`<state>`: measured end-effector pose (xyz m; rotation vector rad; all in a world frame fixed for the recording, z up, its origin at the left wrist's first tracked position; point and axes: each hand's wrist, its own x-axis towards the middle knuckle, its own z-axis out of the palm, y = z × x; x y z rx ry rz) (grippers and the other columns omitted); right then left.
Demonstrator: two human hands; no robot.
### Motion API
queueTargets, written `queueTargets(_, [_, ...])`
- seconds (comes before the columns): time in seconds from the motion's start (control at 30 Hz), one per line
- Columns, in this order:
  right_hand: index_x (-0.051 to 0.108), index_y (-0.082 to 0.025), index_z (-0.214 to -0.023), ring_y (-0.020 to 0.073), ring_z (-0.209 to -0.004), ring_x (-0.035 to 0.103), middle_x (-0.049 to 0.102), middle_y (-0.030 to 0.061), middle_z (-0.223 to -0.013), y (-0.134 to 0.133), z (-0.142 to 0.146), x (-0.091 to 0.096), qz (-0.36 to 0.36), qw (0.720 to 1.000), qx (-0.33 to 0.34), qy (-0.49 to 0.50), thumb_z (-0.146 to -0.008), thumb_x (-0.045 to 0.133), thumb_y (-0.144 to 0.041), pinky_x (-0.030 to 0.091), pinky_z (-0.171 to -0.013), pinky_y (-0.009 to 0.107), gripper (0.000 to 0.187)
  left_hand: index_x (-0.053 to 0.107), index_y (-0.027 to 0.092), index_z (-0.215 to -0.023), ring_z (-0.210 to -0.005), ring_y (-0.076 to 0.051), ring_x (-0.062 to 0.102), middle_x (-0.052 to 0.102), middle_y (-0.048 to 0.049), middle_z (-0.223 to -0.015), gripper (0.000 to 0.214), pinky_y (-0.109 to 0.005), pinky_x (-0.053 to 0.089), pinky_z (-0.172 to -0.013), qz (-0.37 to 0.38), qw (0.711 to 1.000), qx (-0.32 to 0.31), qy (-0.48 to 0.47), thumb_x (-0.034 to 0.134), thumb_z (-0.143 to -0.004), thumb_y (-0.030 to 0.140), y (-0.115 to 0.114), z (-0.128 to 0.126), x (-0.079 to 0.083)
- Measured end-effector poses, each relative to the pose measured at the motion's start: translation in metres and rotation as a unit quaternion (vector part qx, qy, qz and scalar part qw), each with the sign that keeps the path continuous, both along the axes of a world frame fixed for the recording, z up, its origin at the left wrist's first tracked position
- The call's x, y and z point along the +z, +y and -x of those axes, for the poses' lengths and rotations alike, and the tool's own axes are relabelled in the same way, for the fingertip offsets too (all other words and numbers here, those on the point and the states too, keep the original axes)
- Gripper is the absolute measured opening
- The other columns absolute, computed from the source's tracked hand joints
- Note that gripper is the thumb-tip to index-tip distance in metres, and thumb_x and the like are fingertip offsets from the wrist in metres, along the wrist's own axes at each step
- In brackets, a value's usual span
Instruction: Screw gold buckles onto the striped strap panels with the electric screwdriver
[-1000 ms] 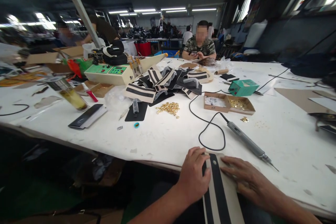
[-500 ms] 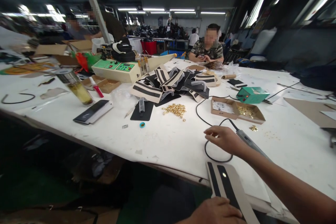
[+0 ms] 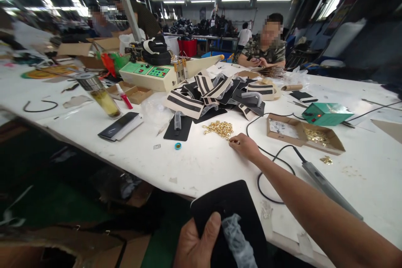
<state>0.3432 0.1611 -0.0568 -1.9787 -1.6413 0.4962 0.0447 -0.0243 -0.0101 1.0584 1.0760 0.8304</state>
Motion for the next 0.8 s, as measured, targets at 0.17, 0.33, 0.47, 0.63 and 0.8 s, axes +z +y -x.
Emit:
queueTargets(0.17, [0.078,-0.018,-0.105,0.0213,-0.089,0.073,0.076,0.0088,-0.104,-0.024,0.007,0.018,-0.031,0.996,-0.018,0.077,-0.099,0.057,-0.043,0.054,-0.078,0.032,0.033,0.08,0.016,-0.114,-0.097,-0.03,0.077,0.083,-0.0103,-0.102,0.047,-0.043,0.059,-0.097,0.097,0.986,0.053,-0.121,0.077,-0.087,0.055,0.02,-0.018,0.018])
queueTargets(0.33, [0.077,-0.018,-0.108,0.0237,-0.081,0.077,0.079,0.0085,-0.093,-0.113,0.029,0.059,-0.104,0.973,-0.045,0.202,-0.097,0.065,-0.054,0.06,-0.071,0.035,0.039,0.078,0.015,-0.117,-0.107,-0.029,0.074,0.082,-0.0088,-0.109,0.044,-0.038,0.055,-0.1,0.037,0.996,0.041,-0.067,0.069,-0.094,0.052,0.025,-0.02,0.012])
queueTargets(0.47, [0.078,-0.026,-0.097,0.0209,-0.071,0.072,0.077,0.0043,-0.087,-0.184,0.058,0.085,-0.183,0.973,0.017,0.139,-0.097,0.069,-0.039,0.058,-0.062,0.033,0.016,0.079,0.014,-0.109,-0.098,-0.028,0.074,0.082,-0.0075,-0.1,0.047,-0.032,0.056,-0.086,-0.017,1.0,0.011,0.018,0.064,-0.096,0.057,0.021,-0.029,0.017])
queueTargets(0.63, [0.075,-0.03,-0.107,0.0219,-0.078,0.071,0.078,0.0041,-0.091,-0.224,0.073,0.093,-0.264,0.963,0.038,0.032,-0.097,0.069,-0.026,0.058,-0.067,0.037,0.012,0.079,0.014,-0.093,-0.081,-0.025,0.07,0.077,-0.0044,-0.08,0.05,-0.029,0.054,-0.072,-0.088,0.99,-0.02,0.112,0.06,-0.097,0.061,0.008,-0.044,0.031])
queueTargets(0.8, [0.071,-0.03,-0.107,0.0213,-0.076,0.072,0.078,0.0017,-0.089,-0.243,0.074,0.093,-0.29,0.955,0.05,0.029,-0.097,0.071,-0.024,0.057,-0.069,0.039,0.011,0.078,0.017,-0.113,-0.094,-0.026,0.072,0.081,-0.0061,-0.103,0.043,-0.032,0.056,-0.088,-0.14,0.983,-0.052,0.104,0.058,-0.101,0.052,-0.011,-0.054,0.036])
